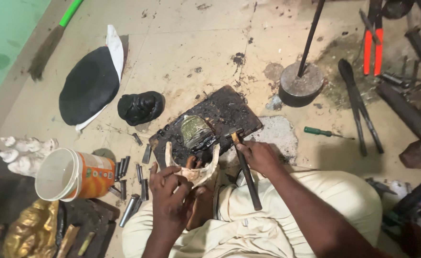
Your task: The person sits on the floor and uses a hammer to shape a conical metal object placed on a wooden block. They repeatedly strike the object, rotate it, and inspect its surface to refine the shape.
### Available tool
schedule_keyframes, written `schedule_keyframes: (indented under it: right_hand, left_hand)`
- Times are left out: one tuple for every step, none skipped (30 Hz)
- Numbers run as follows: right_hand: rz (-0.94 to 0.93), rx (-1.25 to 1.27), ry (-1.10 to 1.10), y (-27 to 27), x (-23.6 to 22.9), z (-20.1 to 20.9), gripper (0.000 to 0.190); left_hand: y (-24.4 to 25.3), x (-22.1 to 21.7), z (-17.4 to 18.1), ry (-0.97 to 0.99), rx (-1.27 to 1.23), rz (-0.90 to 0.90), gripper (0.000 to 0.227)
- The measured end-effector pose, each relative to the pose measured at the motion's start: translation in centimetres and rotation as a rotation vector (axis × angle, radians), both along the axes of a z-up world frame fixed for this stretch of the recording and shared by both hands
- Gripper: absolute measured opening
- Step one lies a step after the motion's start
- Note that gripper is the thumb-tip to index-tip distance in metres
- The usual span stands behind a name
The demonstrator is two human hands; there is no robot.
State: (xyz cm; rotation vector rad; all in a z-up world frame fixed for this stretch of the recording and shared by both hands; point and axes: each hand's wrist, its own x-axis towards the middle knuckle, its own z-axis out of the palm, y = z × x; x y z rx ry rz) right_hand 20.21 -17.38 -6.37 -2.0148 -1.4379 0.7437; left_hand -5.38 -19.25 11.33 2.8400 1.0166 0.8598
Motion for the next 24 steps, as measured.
schedule_keyframes:
  right_hand:
    - [-0.015,-0.046,0.141,-0.6,0.0,-0.1,0.053]
    - [-0.029,-0.093,0.282,-1.2,0.0,-0.1,0.055]
    - [-0.043,-0.139,0.422,-1.7,0.0,-0.1,0.058]
    - [-0.045,-0.063,0.568,-2.3,-0.1,0.1,0.058]
    - [-0.050,0.012,0.714,-3.2,-0.2,0.4,0.059]
    - [-0.053,0.088,0.860,-4.1,-0.3,0.9,0.060]
    - [-0.073,0.131,0.846,-5.3,-0.7,1.5,0.066]
    - [-0.094,0.175,0.831,-6.7,-1.0,2.2,0.072]
    - [-0.134,0.145,1.073,-8.2,-1.6,3.1,0.075]
    - [-0.176,0.114,1.314,-9.3,-1.9,4.1,0.079]
    - [-0.197,0.072,1.432,-10.4,-2.7,5.0,0.081]
    - [-0.219,0.030,1.548,-11.5,-3.6,5.8,0.083]
    - [-0.245,-0.014,1.666,-12.2,-4.5,6.5,0.086]
    - [-0.243,0.017,1.614,-12.5,-5.2,7.2,0.076]
    - [-0.246,0.049,1.560,-13.1,-5.8,7.7,0.068]
    - [-0.249,0.080,1.506,-13.6,-6.2,8.2,0.064]
    - [-0.269,0.098,1.477,-13.6,-6.4,8.7,0.063]
    - [-0.288,0.116,1.447,-13.7,-6.6,9.1,0.063]
    - [-0.302,0.137,1.417,-13.6,-6.7,9.4,0.065]
    - [-0.332,0.138,1.381,-13.5,-6.8,9.5,0.062]
    - [-0.357,0.137,1.346,-13.5,-6.8,9.6,0.060]
    - [-0.383,0.136,1.312,-13.6,-6.8,9.5,0.058]
    - [-0.369,0.165,1.303,-13.6,-6.7,9.4,0.058]
    - [-0.354,0.193,1.294,-13.7,-6.6,9.3,0.057]
  left_hand:
    - [-0.6,-0.3,-0.1,-0.025,-0.001,0.002,0.023]
    - [-1.2,-0.5,-0.2,-0.046,-0.007,0.000,0.023]
    - [-1.7,-0.6,-0.5,-0.068,-0.014,-0.001,0.022]
    - [-2.1,-0.8,-0.8,-0.090,-0.021,-0.002,0.022]
    - [-2.5,-0.9,-1.1,-0.095,-0.026,-0.004,0.022]
    - [-2.9,-0.9,-1.4,-0.099,-0.030,-0.005,0.023]
    - [-3.3,-0.9,-1.7,-0.100,-0.037,-0.009,0.024]
    - [-3.7,-0.6,-2.1,-0.109,0.001,-0.040,0.022]
    - [-4.2,-0.3,-2.5,-0.114,0.038,-0.065,0.021]
    - [-4.6,0.1,-2.8,-0.119,0.076,-0.090,0.020]
    - [-5.2,0.1,-3.1,-0.078,0.092,-0.135,0.019]
    - [-5.9,0.1,-3.4,-0.038,0.109,-0.179,0.020]
    - [-6.5,0.1,-3.5,0.003,0.124,-0.225,0.021]
    - [-6.9,0.2,-3.6,0.030,0.135,-0.251,0.020]
    - [-7.3,0.4,-3.8,0.055,0.143,-0.283,0.019]
    - [-7.6,0.4,-3.8,0.079,0.151,-0.314,0.017]
    - [-7.7,0.4,-3.6,0.083,0.148,-0.312,0.019]
    - [-7.8,0.2,-3.2,0.087,0.144,-0.310,0.021]
    - [-7.7,0.1,-2.9,0.092,0.146,-0.306,0.022]
    - [-7.5,0.0,-2.7,0.011,0.154,-0.290,0.035]
    - [-7.4,-0.2,-2.4,-0.069,0.162,-0.270,0.049]
    - [-7.3,-0.4,-2.3,-0.148,0.170,-0.250,0.064]
    - [-7.2,-0.6,-2.2,-0.289,-0.054,-0.192,0.070]
    - [-7.1,-0.9,-2.2,-0.429,-0.277,-0.132,0.077]
